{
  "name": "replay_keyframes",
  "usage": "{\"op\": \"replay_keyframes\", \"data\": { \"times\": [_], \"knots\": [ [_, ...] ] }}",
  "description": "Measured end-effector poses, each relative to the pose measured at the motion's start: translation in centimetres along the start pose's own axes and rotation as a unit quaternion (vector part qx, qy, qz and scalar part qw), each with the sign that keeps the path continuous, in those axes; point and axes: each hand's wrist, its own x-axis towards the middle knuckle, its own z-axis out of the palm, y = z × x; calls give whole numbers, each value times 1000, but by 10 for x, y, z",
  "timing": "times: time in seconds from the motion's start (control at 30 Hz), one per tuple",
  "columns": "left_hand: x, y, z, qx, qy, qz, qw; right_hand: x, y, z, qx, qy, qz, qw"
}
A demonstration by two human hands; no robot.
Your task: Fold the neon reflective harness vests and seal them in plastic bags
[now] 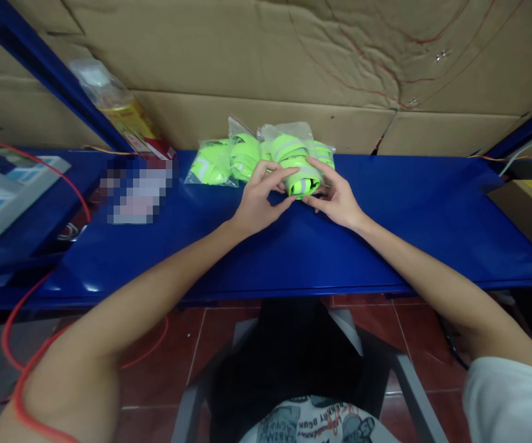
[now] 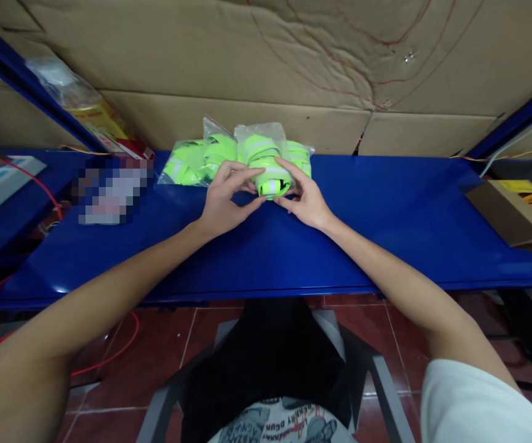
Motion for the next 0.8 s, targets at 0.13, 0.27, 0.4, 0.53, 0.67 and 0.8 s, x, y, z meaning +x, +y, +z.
{"op": "replay_keyframes", "data": {
  "times": [0.13,0.27,0.4,0.53,0.67,0.8],
  "knots": [
    [1,-6,3,-24,23,-52,998,0,-1,3,60,37,25,997],
    [1,-11,2,-50,-50,-93,993,-2,-3,5,92,51,60,993],
    [1,-6,1,-106,-75,-95,987,-2,-7,6,110,62,67,990],
    [0,-8,5,-159,-62,-107,979,-1,-12,6,113,65,57,990],
    [-1,-15,5,-179,-46,-123,975,-2,-18,6,135,66,79,986],
    [0,-16,1,-196,-50,-135,970,-4,-21,7,190,54,115,973]
  ]
}}
